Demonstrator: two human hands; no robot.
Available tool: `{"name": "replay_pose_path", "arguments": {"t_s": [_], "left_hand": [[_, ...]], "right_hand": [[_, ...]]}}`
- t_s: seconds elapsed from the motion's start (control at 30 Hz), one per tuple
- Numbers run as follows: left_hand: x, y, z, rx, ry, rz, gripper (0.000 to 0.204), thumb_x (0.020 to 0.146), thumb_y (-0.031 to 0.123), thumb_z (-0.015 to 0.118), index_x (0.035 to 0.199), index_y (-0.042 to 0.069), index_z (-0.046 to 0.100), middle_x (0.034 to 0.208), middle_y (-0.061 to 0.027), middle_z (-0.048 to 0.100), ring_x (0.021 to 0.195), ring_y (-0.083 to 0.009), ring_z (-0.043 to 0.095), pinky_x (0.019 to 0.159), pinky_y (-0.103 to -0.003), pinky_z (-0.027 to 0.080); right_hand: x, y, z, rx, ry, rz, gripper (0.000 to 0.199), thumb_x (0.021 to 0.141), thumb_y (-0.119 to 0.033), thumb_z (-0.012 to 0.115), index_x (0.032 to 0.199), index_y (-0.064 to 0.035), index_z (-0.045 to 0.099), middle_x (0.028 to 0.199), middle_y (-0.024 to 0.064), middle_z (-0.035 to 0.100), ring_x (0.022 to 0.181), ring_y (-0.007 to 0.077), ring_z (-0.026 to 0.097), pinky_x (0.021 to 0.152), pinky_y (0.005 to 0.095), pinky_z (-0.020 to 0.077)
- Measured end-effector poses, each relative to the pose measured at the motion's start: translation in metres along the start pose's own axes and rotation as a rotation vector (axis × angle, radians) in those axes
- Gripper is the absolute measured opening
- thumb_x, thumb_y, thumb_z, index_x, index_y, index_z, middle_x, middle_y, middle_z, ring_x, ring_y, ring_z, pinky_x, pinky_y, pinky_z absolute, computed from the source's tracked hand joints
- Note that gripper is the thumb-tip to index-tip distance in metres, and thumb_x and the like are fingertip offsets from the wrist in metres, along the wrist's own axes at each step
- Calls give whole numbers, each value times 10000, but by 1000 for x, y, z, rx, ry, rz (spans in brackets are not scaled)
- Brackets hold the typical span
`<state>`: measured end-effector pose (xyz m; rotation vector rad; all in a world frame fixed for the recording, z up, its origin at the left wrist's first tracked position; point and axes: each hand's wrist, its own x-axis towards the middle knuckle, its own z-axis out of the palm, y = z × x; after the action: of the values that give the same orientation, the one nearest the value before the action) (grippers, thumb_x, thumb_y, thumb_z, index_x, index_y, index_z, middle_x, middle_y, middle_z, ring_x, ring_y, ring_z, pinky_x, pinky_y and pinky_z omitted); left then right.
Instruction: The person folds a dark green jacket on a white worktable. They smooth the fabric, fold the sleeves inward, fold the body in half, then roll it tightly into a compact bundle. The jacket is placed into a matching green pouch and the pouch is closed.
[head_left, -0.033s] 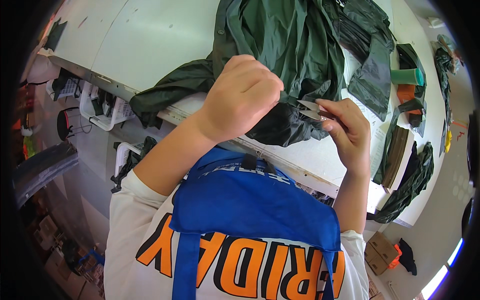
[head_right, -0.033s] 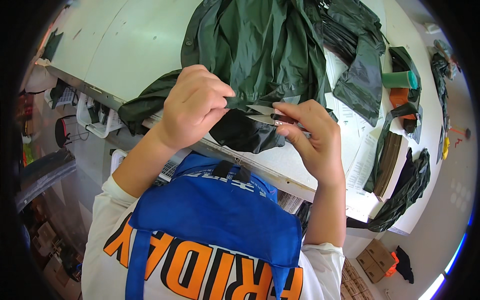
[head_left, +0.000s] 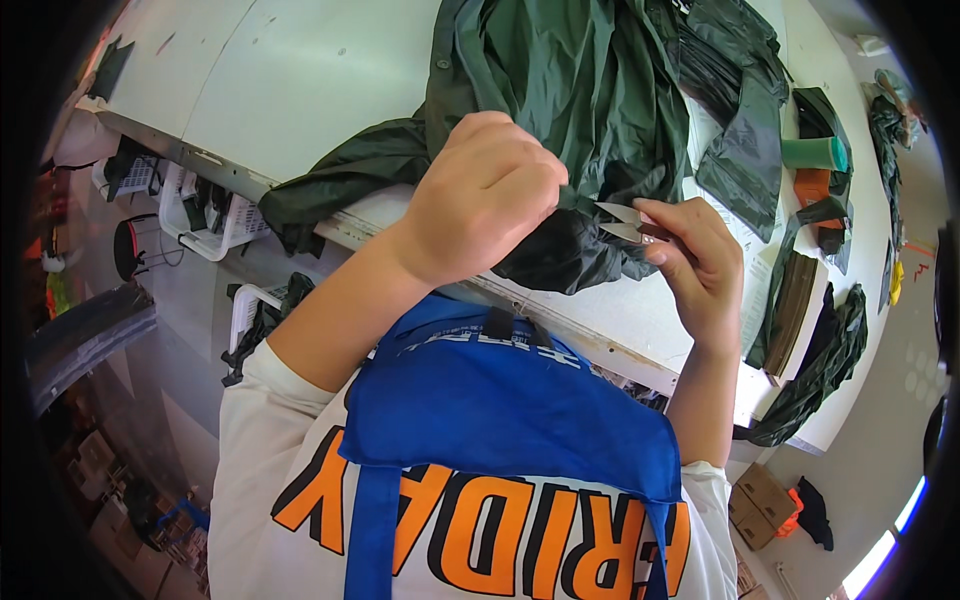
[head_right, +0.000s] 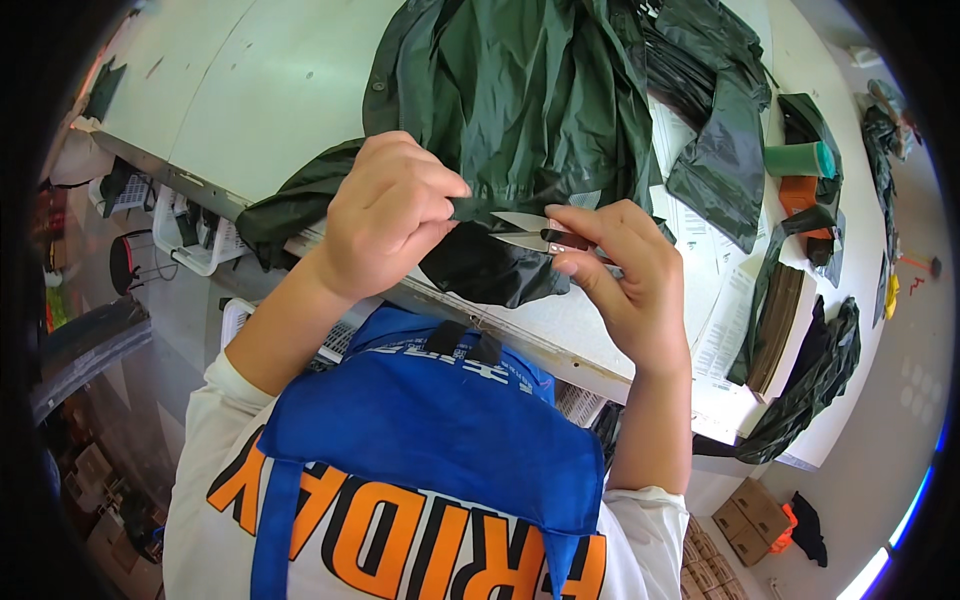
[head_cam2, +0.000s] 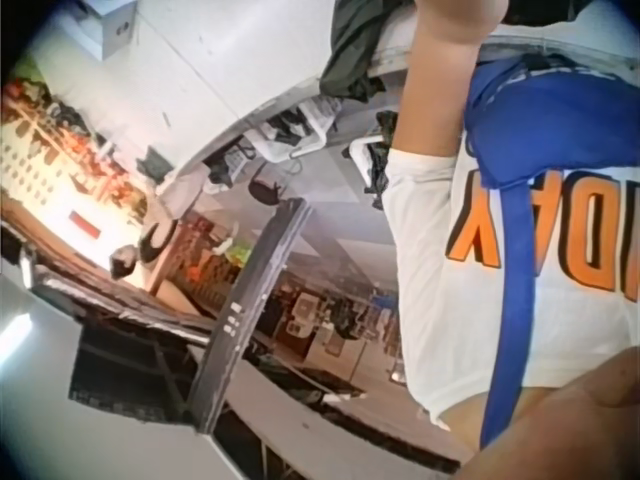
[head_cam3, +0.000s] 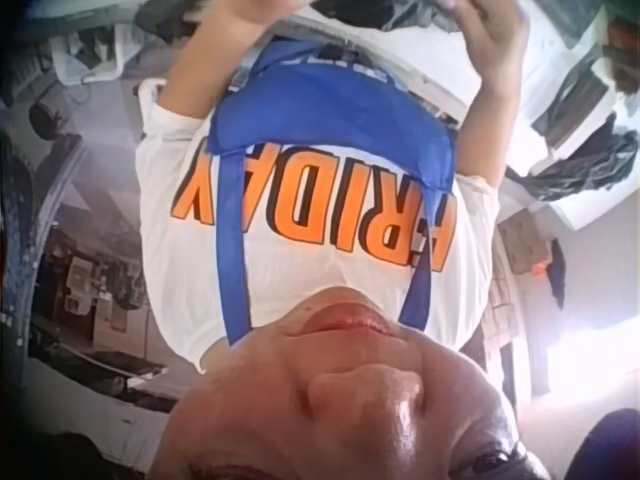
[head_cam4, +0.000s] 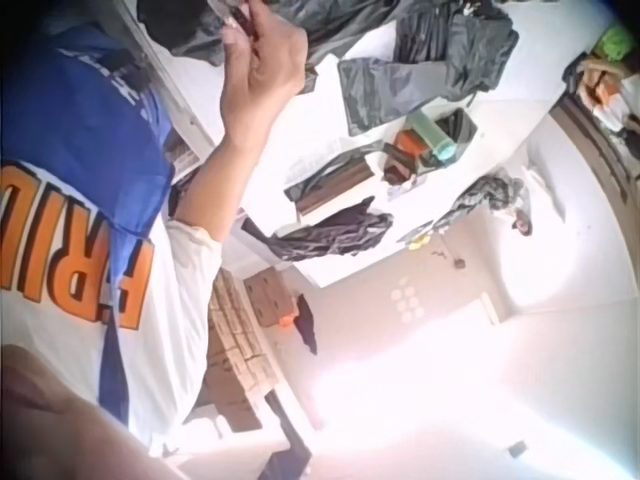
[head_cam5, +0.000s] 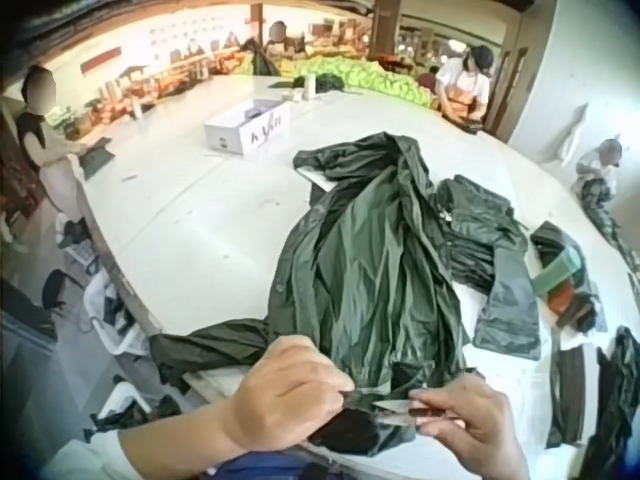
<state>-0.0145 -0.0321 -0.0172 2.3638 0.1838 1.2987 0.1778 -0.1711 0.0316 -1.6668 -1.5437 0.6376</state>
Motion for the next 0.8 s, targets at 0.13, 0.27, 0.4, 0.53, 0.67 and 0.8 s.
{"name": "replay_pose_path", "arguments": {"t_s": [0.13,0.27,0.4,0.53,0.67,0.8], "left_hand": [[-3,-1,0,-39,-3,65,351,520,-95,699,749,77,497,835,-76,638,710,-242,578,709,-383,451],[-1,-1,-2,-41,-7,94,342,529,-94,692,754,76,497,828,-75,636,704,-241,579,707,-381,451],[-1,1,-4,-38,-17,91,324,543,-85,688,750,75,497,821,-72,632,701,-240,578,699,-376,450],[-2,1,-4,-35,-20,107,317,547,-79,689,747,73,495,814,-68,629,694,-240,574,688,-373,448],[-2,2,-4,-36,-22,109,318,544,-76,690,745,71,492,810,-66,627,688,-239,571,681,-371,447],[-1,2,-3,-39,-23,106,322,540,-78,690,742,72,489,810,-66,627,687,-239,572,680,-371,446]], "right_hand": [[5,-13,-5,-21,-32,-41,303,743,-87,724,1032,-14,667,777,69,577,692,154,552,609,255,433],[10,-22,-4,-27,-74,-41,287,735,-60,724,1014,-13,672,751,64,566,658,145,539,567,247,414],[11,-23,-2,-54,-80,-38,267,732,-54,724,992,-9,677,729,60,560,638,145,530,547,250,404],[11,-23,-1,-80,-68,-50,257,732,-50,723,982,-7,678,723,59,563,634,147,530,543,251,402],[12,-24,-1,-62,-71,-32,245,735,-45,719,974,-8,681,721,60,567,631,149,531,542,251,402],[10,-24,-2,-56,-79,-21,237,738,-42,716,970,-8,682,721,62,572,626,149,531,543,254,405]]}}
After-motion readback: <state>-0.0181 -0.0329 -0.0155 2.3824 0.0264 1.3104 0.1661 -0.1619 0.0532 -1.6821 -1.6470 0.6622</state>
